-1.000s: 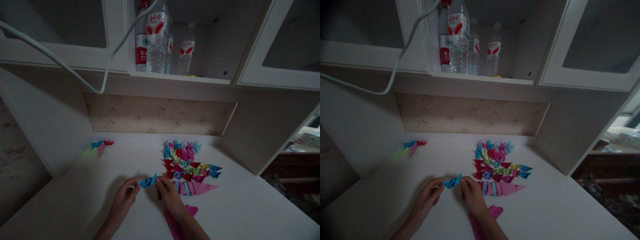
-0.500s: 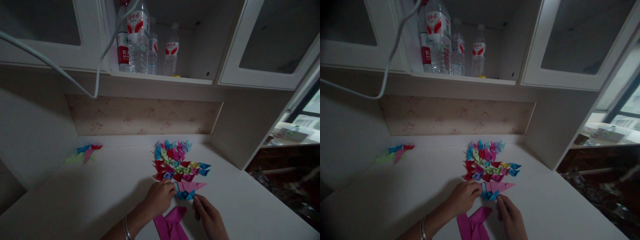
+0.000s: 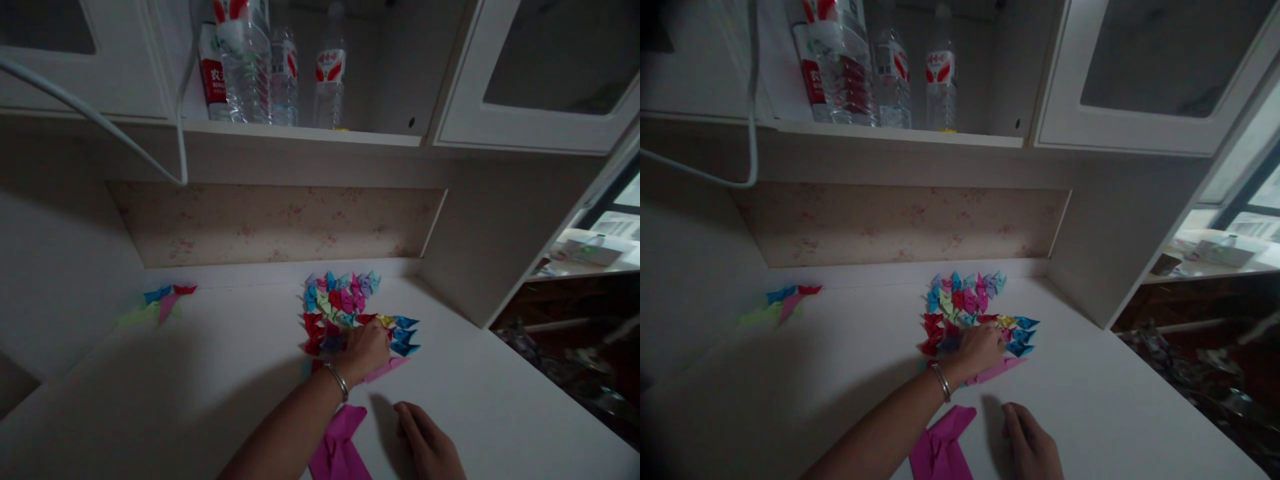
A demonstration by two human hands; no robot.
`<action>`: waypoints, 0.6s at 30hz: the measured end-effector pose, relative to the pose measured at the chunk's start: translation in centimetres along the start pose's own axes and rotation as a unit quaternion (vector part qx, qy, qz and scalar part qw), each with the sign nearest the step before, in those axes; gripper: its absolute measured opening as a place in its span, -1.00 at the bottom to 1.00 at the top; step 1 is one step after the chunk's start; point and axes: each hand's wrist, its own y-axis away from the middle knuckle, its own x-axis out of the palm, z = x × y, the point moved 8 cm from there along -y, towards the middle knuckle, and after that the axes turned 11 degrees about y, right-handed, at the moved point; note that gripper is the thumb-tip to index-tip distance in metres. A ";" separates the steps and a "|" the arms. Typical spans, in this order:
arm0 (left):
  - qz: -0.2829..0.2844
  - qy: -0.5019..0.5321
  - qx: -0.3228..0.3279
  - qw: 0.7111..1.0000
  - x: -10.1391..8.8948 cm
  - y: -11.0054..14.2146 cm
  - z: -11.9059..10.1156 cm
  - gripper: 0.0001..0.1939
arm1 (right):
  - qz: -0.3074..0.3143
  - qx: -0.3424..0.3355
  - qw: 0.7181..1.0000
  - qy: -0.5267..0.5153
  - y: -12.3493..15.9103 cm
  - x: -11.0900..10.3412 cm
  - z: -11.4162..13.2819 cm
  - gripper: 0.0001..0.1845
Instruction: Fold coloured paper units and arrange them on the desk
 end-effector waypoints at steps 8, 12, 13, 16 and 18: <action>0.006 -0.010 -0.044 0.999 1.0 -1.2 1.5 -0.69 | -0.002 -0.022 1.000 0.010 0.1 -0.3 1.1 -0.53; 0.011 -0.024 -0.045 0.999 1.2 -1.1 1.8 -0.69 | -0.002 -0.021 1.000 0.008 0.0 -0.2 1.3 -0.54; 0.014 -0.027 -0.046 0.998 1.3 -1.1 1.9 -0.69 | 0.002 -0.023 1.000 0.010 0.0 -0.2 1.3 -0.54; 0.021 -0.031 -0.051 0.998 1.8 -1.0 2.1 -0.68 | 0.010 -0.022 1.000 0.015 0.0 -0.1 1.4 -0.53; 0.020 -0.030 -0.055 0.998 2.0 -1.1 2.4 -0.68 | 0.013 -0.018 1.000 0.017 0.0 -0.1 1.4 -0.53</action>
